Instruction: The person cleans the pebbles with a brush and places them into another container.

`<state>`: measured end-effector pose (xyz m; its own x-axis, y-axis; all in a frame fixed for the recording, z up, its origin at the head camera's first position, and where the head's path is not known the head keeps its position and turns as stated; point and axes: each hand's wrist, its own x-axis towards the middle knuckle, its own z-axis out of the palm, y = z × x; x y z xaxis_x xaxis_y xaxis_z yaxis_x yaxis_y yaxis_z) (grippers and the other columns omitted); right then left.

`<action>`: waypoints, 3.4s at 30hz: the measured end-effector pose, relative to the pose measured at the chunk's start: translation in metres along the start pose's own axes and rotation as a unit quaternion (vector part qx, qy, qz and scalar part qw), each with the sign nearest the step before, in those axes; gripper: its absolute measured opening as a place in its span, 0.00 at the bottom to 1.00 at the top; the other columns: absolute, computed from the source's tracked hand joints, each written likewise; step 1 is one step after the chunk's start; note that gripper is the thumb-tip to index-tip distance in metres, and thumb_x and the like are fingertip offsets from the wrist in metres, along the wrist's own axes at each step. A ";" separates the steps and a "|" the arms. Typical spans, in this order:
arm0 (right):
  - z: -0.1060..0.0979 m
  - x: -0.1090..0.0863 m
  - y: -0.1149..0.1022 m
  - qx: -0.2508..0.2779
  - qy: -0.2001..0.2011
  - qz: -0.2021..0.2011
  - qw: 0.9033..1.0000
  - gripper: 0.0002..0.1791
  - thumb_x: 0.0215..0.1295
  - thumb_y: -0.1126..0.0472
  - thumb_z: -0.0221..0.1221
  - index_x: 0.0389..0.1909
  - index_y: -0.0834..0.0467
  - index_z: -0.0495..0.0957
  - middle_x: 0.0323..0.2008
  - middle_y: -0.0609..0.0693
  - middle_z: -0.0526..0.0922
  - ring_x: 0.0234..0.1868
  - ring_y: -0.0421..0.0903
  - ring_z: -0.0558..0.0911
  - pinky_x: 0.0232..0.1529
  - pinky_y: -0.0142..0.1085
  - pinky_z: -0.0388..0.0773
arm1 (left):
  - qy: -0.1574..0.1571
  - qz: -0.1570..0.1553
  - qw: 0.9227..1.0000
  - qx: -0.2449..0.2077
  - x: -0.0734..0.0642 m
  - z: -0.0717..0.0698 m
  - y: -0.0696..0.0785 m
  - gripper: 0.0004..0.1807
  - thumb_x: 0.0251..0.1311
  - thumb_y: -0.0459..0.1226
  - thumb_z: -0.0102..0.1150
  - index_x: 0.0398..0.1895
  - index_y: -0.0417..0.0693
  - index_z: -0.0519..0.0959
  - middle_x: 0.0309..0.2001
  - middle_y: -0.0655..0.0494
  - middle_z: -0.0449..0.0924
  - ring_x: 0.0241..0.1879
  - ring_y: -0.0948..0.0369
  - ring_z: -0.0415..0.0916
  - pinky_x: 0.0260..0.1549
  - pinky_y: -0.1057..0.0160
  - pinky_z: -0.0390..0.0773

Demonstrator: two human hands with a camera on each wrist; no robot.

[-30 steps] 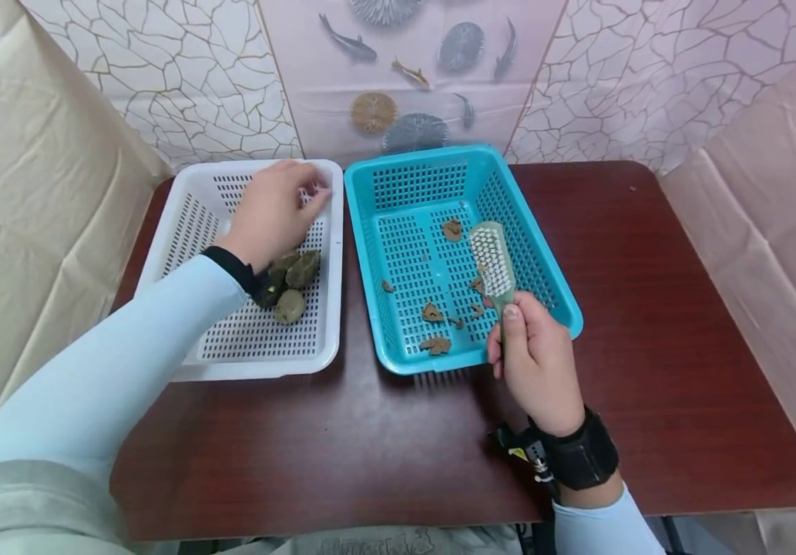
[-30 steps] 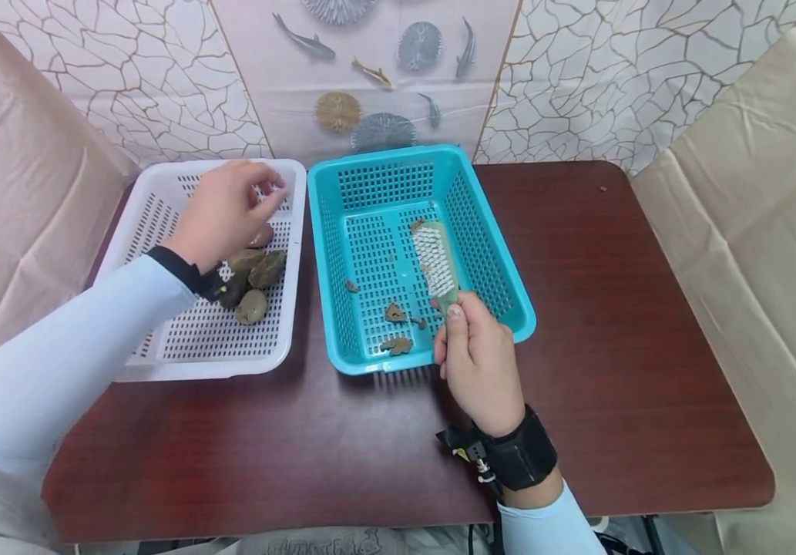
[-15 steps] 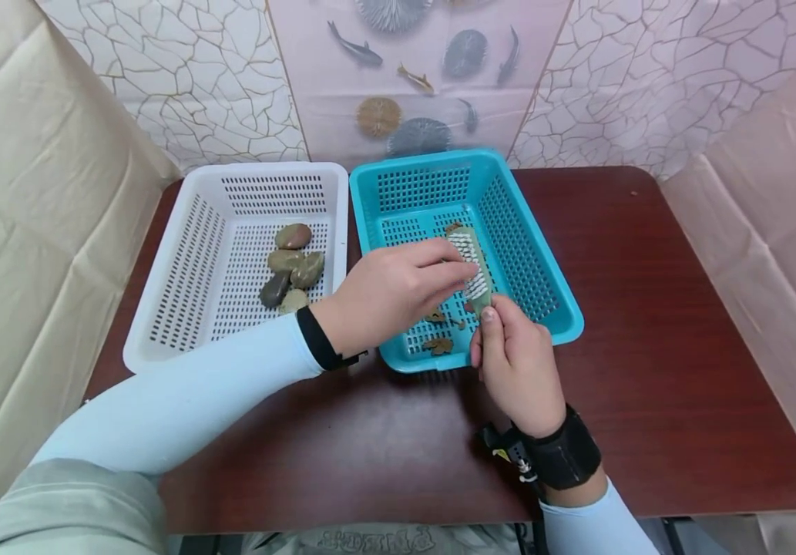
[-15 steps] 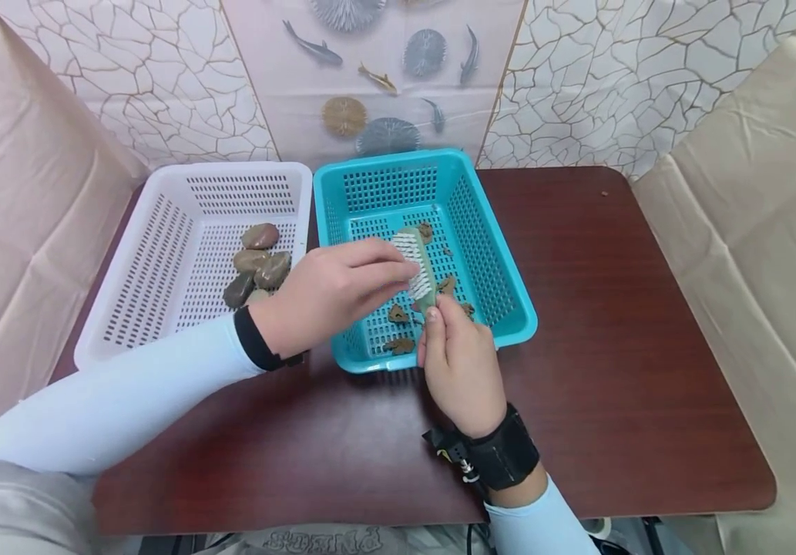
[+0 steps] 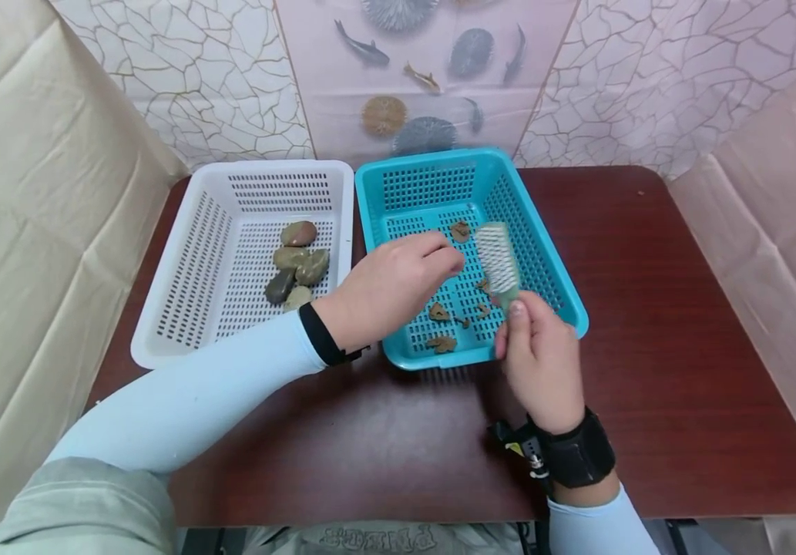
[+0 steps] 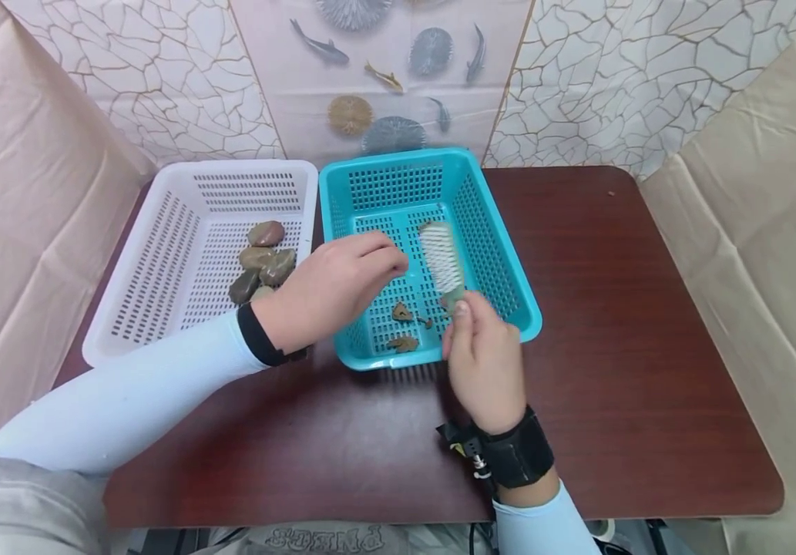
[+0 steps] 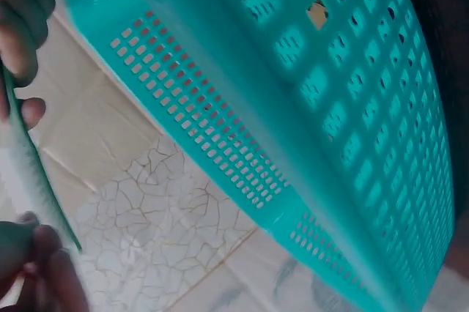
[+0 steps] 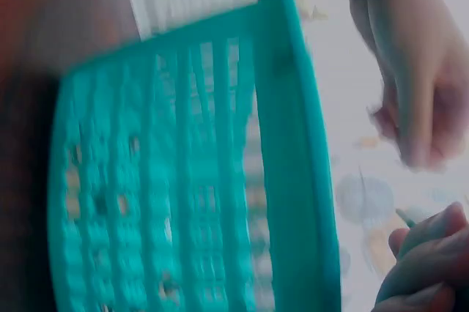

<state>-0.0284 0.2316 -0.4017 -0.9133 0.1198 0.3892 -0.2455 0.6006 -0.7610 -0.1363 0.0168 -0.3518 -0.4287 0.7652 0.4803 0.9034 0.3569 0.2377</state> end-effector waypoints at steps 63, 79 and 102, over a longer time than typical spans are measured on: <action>0.017 -0.003 -0.023 0.098 -0.010 -0.060 0.993 0.09 0.75 0.74 0.66 0.35 0.59 0.86 0.21 0.46 0.78 0.20 0.40 0.74 0.19 0.32 0.69 | -0.142 -0.470 0.861 -0.134 -0.103 -0.098 -0.175 0.33 0.90 0.45 0.43 0.85 0.33 0.57 0.64 0.31 0.77 0.55 0.41 0.83 0.53 0.46 0.87; -0.012 0.000 0.001 0.081 0.108 0.026 0.990 0.08 0.78 0.67 0.67 0.39 0.69 0.88 0.21 0.52 0.77 0.21 0.41 0.74 0.21 0.30 0.69 | -0.241 -0.542 0.804 -0.037 -0.142 -0.074 -0.204 0.28 0.88 0.39 0.46 0.77 0.26 0.61 0.38 0.38 0.82 0.38 0.46 0.83 0.51 0.43 0.80; -0.016 -0.019 0.010 -0.018 -0.056 0.031 0.998 0.04 0.78 0.64 0.67 0.44 0.58 0.90 0.33 0.46 0.85 0.26 0.45 0.73 0.25 0.33 0.69 | -0.236 -0.453 0.853 0.104 -0.142 -0.075 -0.160 0.27 0.84 0.53 0.50 0.45 0.37 0.85 0.37 0.40 0.86 0.35 0.46 0.81 0.32 0.44 0.81</action>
<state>-0.0087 0.2476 -0.4084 -0.9573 0.0703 0.2804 -0.1772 0.6236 -0.7614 -0.2211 -0.1889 -0.3948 -0.9449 0.2367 -0.2261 0.2059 0.9668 0.1516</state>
